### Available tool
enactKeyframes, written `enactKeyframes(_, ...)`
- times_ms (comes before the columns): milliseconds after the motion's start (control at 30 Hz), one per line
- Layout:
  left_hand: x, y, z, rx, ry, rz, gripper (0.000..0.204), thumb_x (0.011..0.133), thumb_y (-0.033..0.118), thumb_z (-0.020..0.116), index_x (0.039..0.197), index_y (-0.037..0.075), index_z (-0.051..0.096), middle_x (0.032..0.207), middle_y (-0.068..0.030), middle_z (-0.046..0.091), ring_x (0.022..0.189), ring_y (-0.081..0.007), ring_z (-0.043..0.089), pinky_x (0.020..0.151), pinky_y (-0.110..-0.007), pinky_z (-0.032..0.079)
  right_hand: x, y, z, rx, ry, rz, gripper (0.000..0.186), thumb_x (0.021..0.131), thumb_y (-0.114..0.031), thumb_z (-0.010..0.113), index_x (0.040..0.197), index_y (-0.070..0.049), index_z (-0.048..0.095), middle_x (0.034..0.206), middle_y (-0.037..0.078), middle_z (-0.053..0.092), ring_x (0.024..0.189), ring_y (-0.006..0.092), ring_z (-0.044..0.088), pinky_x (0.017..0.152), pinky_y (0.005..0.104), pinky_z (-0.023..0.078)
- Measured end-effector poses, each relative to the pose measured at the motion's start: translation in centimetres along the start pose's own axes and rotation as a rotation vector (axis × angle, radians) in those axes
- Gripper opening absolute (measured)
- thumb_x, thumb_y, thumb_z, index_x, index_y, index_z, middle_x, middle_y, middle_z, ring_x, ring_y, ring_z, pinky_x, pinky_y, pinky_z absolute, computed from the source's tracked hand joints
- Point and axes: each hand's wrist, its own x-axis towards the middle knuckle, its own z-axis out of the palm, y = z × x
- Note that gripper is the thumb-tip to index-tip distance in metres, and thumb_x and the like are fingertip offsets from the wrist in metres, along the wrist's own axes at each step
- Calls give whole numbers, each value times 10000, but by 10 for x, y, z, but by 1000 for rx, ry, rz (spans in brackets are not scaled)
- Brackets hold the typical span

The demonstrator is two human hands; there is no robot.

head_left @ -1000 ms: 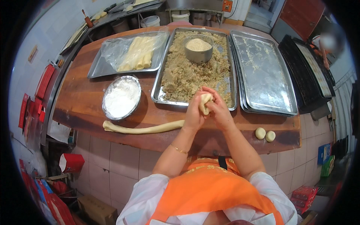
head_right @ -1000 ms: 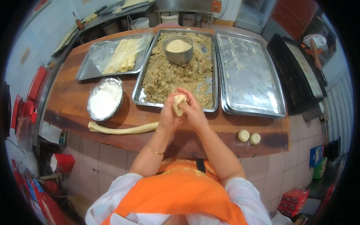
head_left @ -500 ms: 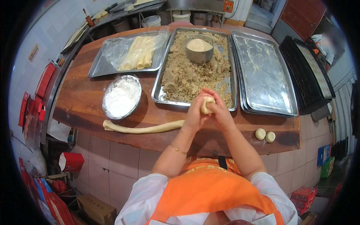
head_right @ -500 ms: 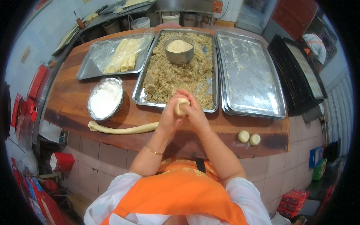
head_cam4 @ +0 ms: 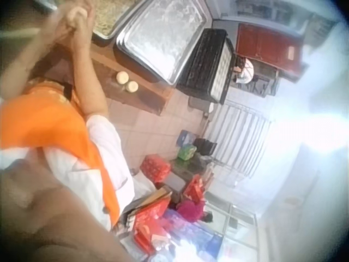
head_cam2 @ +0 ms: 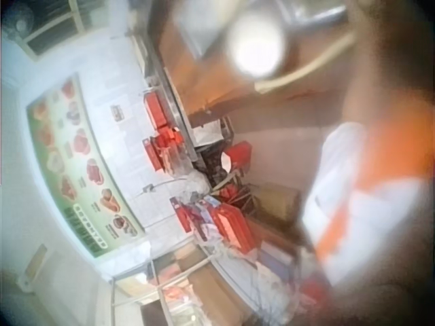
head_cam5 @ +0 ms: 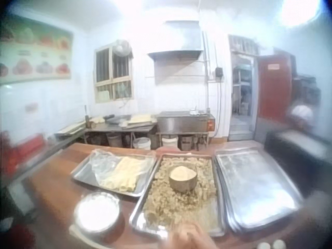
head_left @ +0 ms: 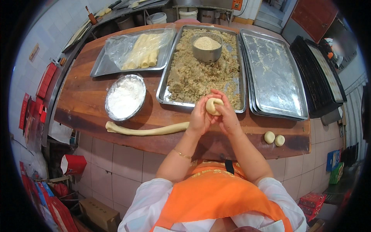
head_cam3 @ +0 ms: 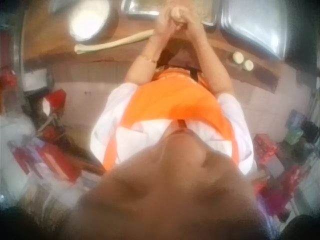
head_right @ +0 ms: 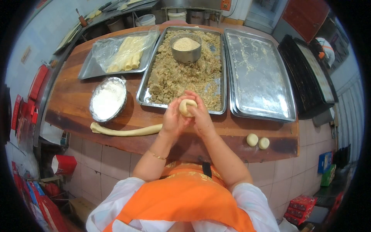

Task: The person portions out dough, flattens it by hand, adds filling from a tray, and shapes the pieces into round balls before placing them onto a baking tray.

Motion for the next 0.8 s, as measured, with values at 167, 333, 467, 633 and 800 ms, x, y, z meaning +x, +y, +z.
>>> enactKeyframes(167,-10,0,3,82,95,-44,480,1095,436,316,1119,75,632,949,-32,660,742,-104,611,529,-246,482,2,-2,-12,-165,-140,-73,631,874,-74,560,1487,-65,412,1321,91,558,1039,179,645,800,278,568)
enactKeyframes(333,-9,-15,-7,9,149,-54,383,1069,397,416,1021,79,625,898,-31,650,794,-118,632,672,-278,527,-8,-2,-3,-366,-146,-131,634,841,-48,586,1459,-31,444,1279,85,593,1164,152,578,1013,291,469)
enactKeyframes(467,-11,-14,-2,93,226,76,234,1027,282,513,986,80,625,884,-27,641,789,-116,628,690,-260,523,-12,2,-2,-371,-137,-136,629,829,-37,563,1448,-25,452,1276,79,591,1153,133,574,992,277,474)
enactKeyframes(633,-11,-15,-4,66,216,52,171,1003,230,563,950,77,616,871,-27,632,702,-91,591,581,-237,477,-13,7,-3,-427,-119,-169,613,813,-34,548,1422,-24,485,1253,67,589,1105,122,576,949,268,484)
enactKeyframes(800,-7,-15,-8,55,103,12,231,1019,284,521,938,86,609,854,-18,620,649,-65,555,491,-209,414,-15,5,-1,-386,-71,-104,609,799,-42,553,1406,-35,508,1226,56,589,1013,104,594,819,244,516)
